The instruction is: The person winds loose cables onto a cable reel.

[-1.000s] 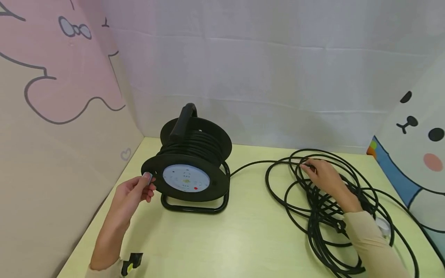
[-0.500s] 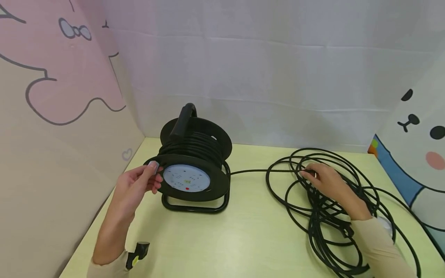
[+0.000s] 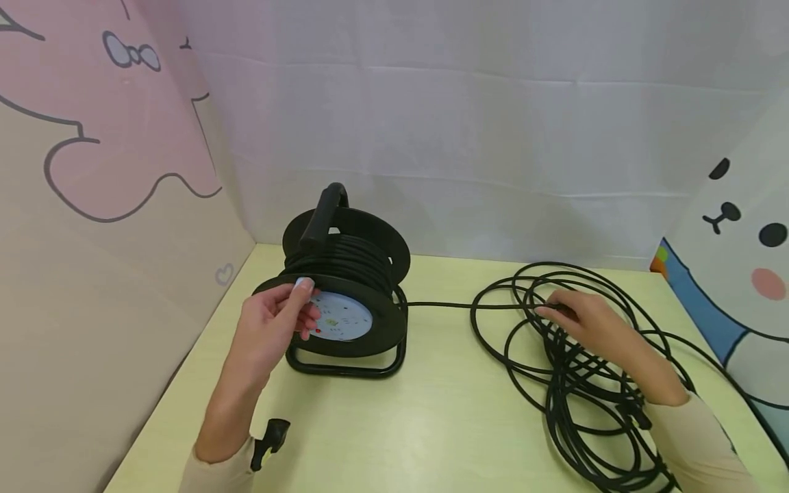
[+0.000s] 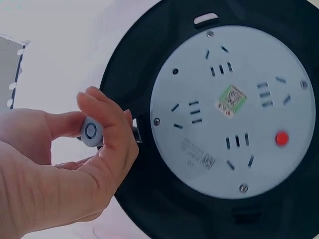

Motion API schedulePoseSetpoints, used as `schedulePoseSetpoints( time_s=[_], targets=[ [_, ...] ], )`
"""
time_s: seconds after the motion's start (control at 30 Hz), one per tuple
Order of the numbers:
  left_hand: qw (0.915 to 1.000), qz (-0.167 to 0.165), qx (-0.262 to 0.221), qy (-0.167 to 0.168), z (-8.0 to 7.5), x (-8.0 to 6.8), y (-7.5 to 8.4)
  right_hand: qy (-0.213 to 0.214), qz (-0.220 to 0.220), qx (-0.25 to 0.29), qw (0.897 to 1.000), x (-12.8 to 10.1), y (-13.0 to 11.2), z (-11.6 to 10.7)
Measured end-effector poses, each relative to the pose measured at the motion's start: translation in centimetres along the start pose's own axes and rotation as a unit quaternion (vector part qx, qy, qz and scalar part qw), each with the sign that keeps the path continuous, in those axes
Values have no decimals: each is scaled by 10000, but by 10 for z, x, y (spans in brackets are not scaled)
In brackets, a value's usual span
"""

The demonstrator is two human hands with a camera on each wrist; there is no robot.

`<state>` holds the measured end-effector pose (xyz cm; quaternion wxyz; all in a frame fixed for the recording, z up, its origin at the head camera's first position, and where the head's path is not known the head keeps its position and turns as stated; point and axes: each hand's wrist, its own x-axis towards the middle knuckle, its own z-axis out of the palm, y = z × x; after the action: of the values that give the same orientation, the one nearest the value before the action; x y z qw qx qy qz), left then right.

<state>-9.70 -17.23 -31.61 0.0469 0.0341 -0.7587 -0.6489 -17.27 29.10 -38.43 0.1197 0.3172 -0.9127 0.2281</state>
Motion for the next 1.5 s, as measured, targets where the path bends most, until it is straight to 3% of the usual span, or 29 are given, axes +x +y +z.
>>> schedulePoseSetpoints(
  time_s=[0.33,0.53,0.73,0.97,1.13,1.33,1.5],
  targets=[
    [9991,310,1,-301,25,0,3,-339,27,21,9994,-6,-19,-12],
    [9981,291,67,-531,41,-1,1,-566,237,187,9979,-11,-22,-16],
    [9963,169,-166,-822,58,-2,-6,-676,212,464,9964,-11,-25,-12],
    [9908,125,-474,-1261,76,-3,-23,-947,336,856,9913,-9,-30,-6],
    [9862,-50,-452,-1591,87,-2,-39,-1077,92,1066,9884,-2,-36,-1],
    [9869,-221,-82,-1595,97,-4,-64,-1523,-144,1497,9768,12,-48,16],
    [9878,-267,113,-1532,97,-7,-82,-1822,-175,1584,9702,24,-58,32]
  ],
)
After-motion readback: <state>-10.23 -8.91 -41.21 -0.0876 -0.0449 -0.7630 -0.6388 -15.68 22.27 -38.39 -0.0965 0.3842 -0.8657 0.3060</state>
